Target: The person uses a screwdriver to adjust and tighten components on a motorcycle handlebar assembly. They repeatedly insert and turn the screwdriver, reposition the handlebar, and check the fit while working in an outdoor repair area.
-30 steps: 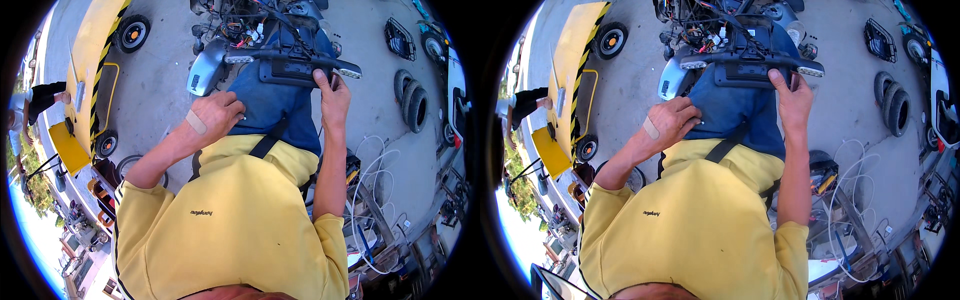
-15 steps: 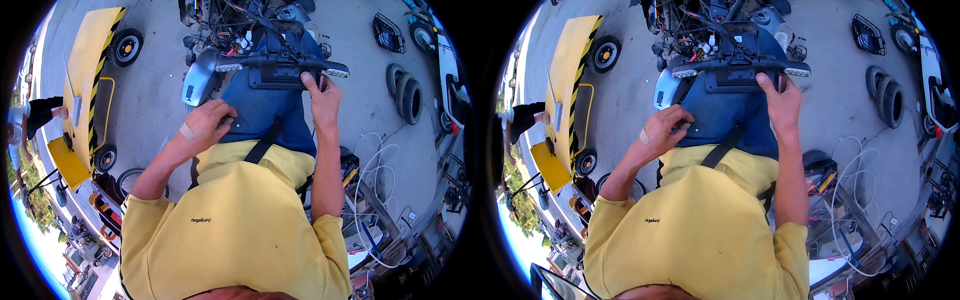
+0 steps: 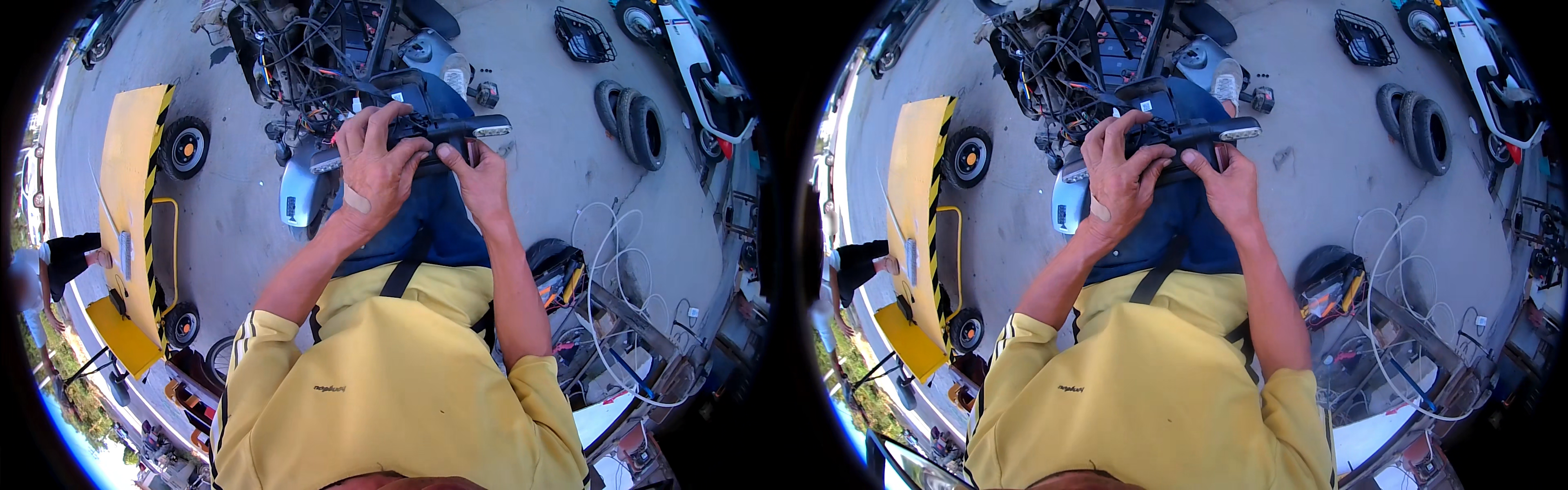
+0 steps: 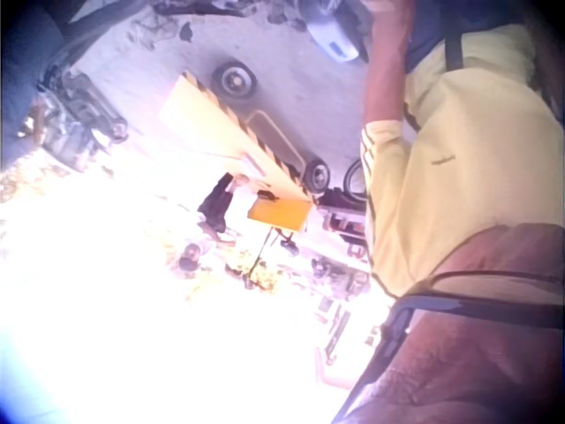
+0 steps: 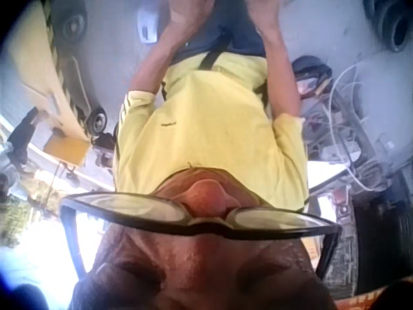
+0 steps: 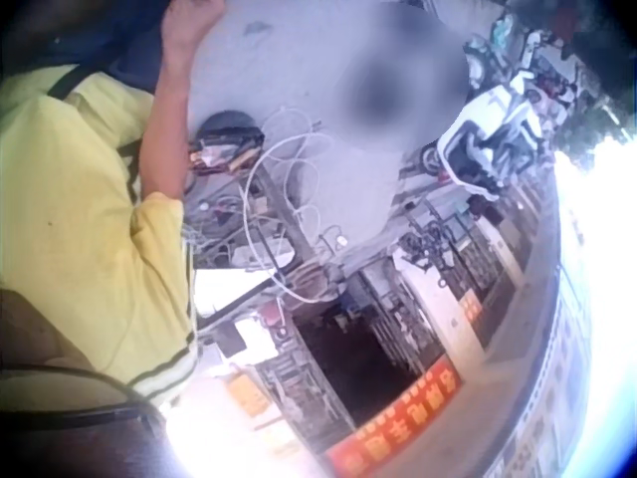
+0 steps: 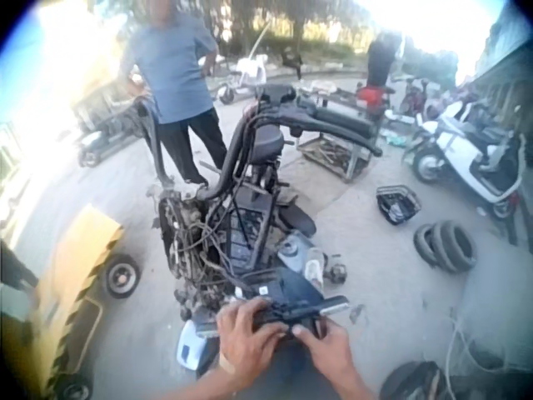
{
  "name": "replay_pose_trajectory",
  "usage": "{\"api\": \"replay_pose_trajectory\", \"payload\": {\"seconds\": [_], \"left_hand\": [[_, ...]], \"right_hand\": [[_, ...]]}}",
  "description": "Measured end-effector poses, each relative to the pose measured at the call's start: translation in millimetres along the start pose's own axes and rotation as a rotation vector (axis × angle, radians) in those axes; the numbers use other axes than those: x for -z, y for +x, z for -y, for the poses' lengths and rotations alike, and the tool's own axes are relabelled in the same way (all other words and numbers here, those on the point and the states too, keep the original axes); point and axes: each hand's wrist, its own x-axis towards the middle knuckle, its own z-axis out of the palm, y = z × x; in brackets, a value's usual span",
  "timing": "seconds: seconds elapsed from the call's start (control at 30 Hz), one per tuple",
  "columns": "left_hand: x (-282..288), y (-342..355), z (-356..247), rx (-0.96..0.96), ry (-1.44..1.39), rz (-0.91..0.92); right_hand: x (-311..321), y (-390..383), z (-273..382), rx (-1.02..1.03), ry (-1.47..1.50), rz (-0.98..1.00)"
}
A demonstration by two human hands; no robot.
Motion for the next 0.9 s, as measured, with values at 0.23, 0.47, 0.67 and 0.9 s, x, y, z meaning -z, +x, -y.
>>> {"api": "replay_pose_trajectory", "payload": {"seconds": [0.23,0.47,0.67,0.9], "left_hand": [[-11,0,1,-0.074,0.05,-0.033],[-10,3,4,-0.083,-0.033,0.023],[-8,6,3,-0.082,-0.038,0.024],[-12,4,-1,-0.161,0.047,-0.02]], "right_hand": [[2,3,-5,0.037,0.018,-0.017],[3,2,-2,-0.011,-0.033,-0.018],[0,-1,5,-0.003,-0.032,-0.022],[4,2,1,-0.027,-0.078,-0.014]]}}
